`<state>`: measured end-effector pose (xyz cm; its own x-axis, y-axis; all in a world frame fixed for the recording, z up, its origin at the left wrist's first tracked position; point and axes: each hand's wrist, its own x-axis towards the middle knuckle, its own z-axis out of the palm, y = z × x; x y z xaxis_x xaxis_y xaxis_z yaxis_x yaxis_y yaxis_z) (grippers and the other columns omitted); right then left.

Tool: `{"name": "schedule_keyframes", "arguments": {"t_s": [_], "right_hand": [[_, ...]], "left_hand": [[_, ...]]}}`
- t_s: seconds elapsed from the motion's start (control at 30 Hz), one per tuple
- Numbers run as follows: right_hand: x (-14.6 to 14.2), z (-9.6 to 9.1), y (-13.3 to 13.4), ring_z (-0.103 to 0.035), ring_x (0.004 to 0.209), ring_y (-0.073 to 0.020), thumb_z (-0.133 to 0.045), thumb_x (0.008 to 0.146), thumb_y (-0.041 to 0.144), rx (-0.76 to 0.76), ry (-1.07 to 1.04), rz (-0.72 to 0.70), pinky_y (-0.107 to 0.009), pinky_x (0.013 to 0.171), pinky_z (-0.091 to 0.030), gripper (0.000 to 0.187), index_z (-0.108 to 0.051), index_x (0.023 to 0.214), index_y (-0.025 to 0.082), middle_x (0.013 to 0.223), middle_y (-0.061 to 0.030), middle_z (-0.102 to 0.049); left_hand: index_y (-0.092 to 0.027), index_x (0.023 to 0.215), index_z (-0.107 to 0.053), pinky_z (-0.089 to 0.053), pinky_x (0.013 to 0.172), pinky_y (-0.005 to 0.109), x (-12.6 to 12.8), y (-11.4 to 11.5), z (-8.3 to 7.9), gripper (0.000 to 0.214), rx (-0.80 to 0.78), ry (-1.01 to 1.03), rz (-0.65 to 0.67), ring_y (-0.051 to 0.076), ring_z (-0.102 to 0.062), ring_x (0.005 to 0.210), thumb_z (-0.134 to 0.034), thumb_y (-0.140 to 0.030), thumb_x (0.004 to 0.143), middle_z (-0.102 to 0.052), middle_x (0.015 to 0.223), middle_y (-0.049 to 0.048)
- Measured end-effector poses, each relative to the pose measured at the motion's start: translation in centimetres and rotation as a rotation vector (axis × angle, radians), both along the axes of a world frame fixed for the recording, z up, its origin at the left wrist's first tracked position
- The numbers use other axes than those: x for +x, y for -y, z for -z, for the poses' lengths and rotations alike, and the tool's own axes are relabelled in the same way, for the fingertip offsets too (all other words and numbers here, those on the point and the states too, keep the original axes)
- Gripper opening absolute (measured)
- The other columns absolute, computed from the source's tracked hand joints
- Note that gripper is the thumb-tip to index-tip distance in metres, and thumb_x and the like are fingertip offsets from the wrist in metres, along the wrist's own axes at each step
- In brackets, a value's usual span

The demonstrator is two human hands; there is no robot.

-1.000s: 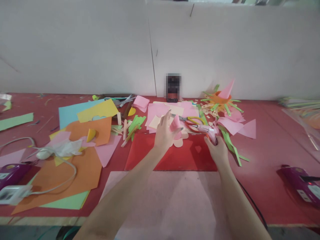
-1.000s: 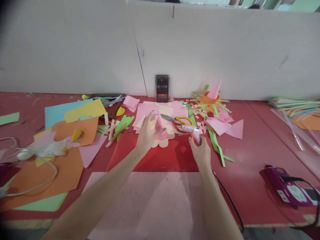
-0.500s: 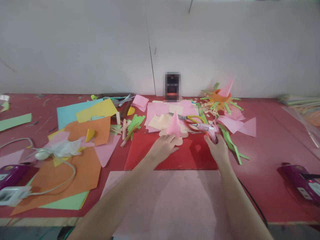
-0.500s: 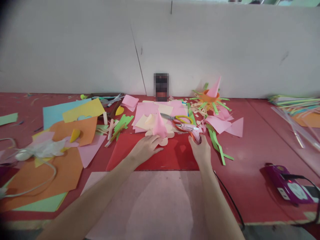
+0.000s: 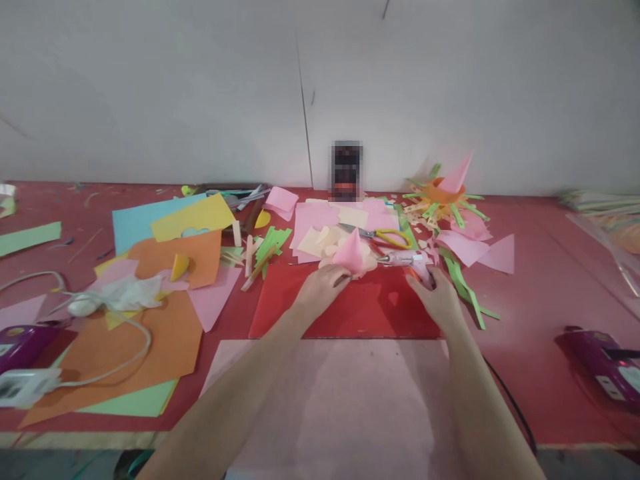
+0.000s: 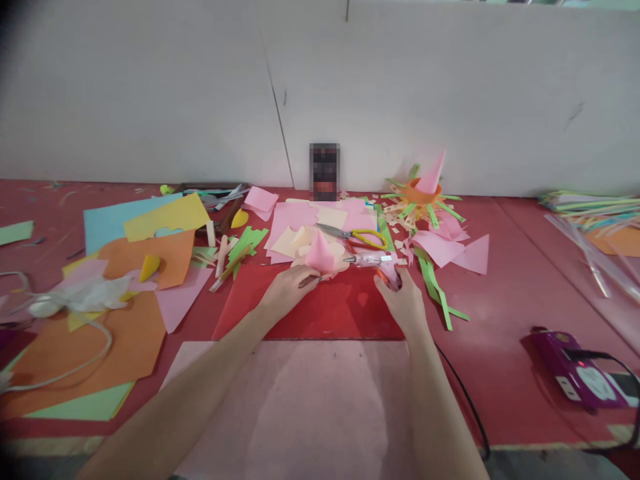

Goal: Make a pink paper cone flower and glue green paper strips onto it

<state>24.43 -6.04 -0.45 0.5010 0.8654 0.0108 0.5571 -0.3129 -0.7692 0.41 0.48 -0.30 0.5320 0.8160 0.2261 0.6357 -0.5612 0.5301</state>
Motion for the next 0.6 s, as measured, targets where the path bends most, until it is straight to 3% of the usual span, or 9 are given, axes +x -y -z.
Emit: {"name": "schedule_keyframes", "arguments": {"t_s": [0.17,0.33,0.6], "right_hand": [[-0.6,0.3,0.1,-0.050,0.068,-0.0177,-0.054,0.066,0.056,-0.011,0.170,-0.097,-0.028,0.062,-0.038,0.046,-0.055,0.094,0.019,0.075,-0.0024,-0.055],[-0.8,1.2,-0.2,-0.049,0.078,-0.0215,-0.051,0.070,0.051,0.108,0.324,-0.179,-0.033,0.070,-0.039,0.040,-0.055,0.092,0.018,0.083,-0.0073,-0.056],[-0.4,1.7,-0.3,-0.049,0.091,-0.0262,-0.052,0.071,0.050,0.117,0.437,-0.151,-0.039,0.081,-0.039,0.041,-0.057,0.096,0.017,0.092,-0.0103,-0.057]], "left_hand": [[-0.022,0.082,-0.064,-0.047,0.068,0.024,-0.1,-0.4,0.3,0.012,-0.168,0.175,-0.060,0.014,-0.059,0.074,-0.053,-0.021,0.080,-0.065,0.078,-0.0002],[-0.022,0.082,-0.064,-0.046,0.066,0.022,-0.1,-0.5,0.3,0.011,-0.210,0.241,-0.056,0.012,-0.058,0.071,-0.054,-0.020,0.078,-0.064,0.077,-0.0017],[-0.020,0.083,-0.064,-0.045,0.067,0.021,0.0,-0.6,0.2,0.012,-0.230,0.298,-0.066,0.012,-0.059,0.075,-0.054,-0.016,0.077,-0.065,0.081,-0.0005]]}}
